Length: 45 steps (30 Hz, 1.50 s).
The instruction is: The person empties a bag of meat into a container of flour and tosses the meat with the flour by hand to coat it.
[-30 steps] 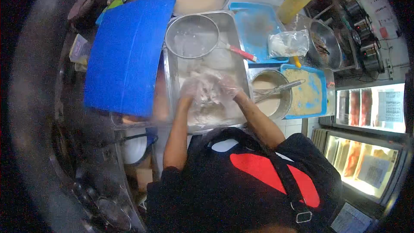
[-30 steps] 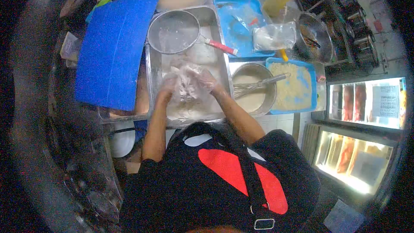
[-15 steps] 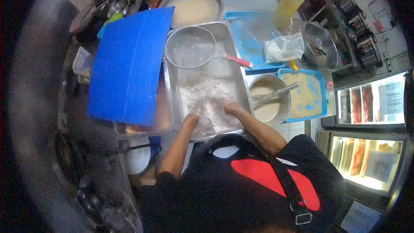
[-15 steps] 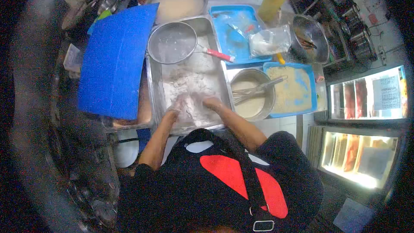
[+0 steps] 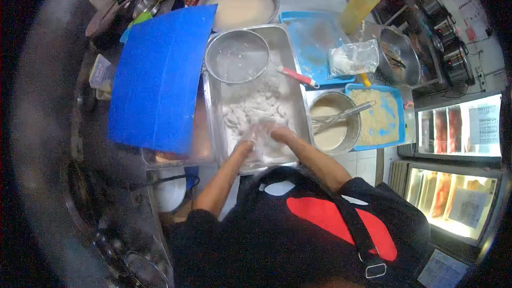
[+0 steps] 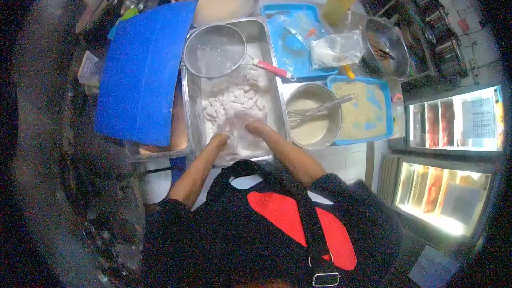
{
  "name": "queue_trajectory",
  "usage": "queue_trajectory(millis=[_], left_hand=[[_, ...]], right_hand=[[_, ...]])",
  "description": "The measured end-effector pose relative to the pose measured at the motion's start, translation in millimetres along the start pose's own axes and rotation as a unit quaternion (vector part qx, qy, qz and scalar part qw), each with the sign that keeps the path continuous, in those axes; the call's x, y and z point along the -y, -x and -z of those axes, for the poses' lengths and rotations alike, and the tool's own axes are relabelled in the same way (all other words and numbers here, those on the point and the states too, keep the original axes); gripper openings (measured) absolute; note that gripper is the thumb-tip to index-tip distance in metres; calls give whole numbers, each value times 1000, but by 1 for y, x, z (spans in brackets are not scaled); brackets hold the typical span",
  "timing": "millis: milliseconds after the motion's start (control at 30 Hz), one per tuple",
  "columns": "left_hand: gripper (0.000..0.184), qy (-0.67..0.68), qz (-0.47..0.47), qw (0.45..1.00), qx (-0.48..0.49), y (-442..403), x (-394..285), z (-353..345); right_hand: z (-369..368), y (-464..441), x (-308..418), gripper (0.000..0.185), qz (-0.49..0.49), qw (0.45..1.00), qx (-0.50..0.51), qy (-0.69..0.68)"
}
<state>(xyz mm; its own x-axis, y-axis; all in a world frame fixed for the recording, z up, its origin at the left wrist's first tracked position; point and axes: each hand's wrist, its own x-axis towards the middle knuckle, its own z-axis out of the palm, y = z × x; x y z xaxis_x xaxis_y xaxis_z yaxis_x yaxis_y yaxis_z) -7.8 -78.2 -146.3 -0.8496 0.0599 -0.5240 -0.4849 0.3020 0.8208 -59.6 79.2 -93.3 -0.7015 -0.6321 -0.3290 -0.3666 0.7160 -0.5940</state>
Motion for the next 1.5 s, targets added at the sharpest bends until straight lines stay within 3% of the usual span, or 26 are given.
queue_trajectory(millis=[33,100,133,233,333,433,467,500,533,567,600,633,700,800,833,867,967,1000,1033,1133,1200,1267,1333,1367,1433,1500], left_hand=[[62,14,-3,1000,-26,-8,-8,8],[63,-8,-9,998,-55,-16,-25,26],[63,-52,-7,997,-57,-20,-34,34],[65,-334,82,939,-30,-4,-116,53],[66,-371,101,921,-61,-30,-82,39],[69,-323,32,944,-59,-17,-51,23],[67,-327,-1,932,-156,-20,-11,10],[67,-247,4,967,-57,5,-38,22],[61,-243,22,968,-58,21,-49,25],[55,-239,36,968,-59,29,-60,26],[50,-235,51,969,-63,32,-64,25],[41,-266,-41,958,-95,25,-46,21],[44,-318,-107,940,-71,8,-3,32],[45,-367,-151,904,-160,-36,67,50],[45,-375,-156,890,-210,-50,89,52],[47,-340,-110,914,-193,-37,52,60],[48,-227,-78,943,-231,-27,-27,70],[48,-185,-87,945,-257,-31,-44,70],[46,-208,-59,936,-277,-25,-67,71],[48,-463,-20,880,-106,-83,-80,93],[59,-500,57,859,96,-174,-34,110],[55,-485,13,864,136,-171,-29,104],[38,-415,-161,896,7,-99,-92,79],[58,-383,-181,906,-6,-106,-82,76],[52,-522,-176,828,106,-117,-66,70],[50,-455,-152,868,126,-39,-136,64]], right_hand=[[0,-8,-5,37,21,979,-153,-133],[19,-31,-27,38,53,985,-140,-88],[58,-25,-9,38,26,996,-75,34],[94,-35,13,40,-98,990,-53,-87],[28,-62,-11,38,-63,995,-23,80],[-15,-56,-23,36,3,989,-50,140],[-9,-50,-26,35,8,991,-48,124],[-6,-45,-32,35,8,995,-40,91],[12,-29,-24,33,-46,998,-15,32],[0,-40,-48,27,5,998,-53,29],[8,-41,-54,31,46,982,-175,-59],[14,-43,-58,36,86,941,-292,-146],[105,-38,1,26,-106,988,-98,-56],[33,-113,-79,20,14,868,-54,-493],[31,-112,-69,22,-8,955,-70,-289],[25,-107,-46,24,-31,994,-82,-69],[27,-58,8,30,64,985,-45,152],[-25,-71,-22,29,41,995,42,80],[-2,-45,-2,21,-13,993,107,47],[14,7,17,22,32,996,73,41],[45,10,27,40,-30,991,94,90],[72,-8,24,58,-106,980,123,114],[67,-48,-19,52,-89,995,3,38],[50,-82,-50,51,-51,996,-74,-23],[15,-142,-96,53,74,963,-236,-107],[72,-101,-23,49,-16,937,-146,-316]])
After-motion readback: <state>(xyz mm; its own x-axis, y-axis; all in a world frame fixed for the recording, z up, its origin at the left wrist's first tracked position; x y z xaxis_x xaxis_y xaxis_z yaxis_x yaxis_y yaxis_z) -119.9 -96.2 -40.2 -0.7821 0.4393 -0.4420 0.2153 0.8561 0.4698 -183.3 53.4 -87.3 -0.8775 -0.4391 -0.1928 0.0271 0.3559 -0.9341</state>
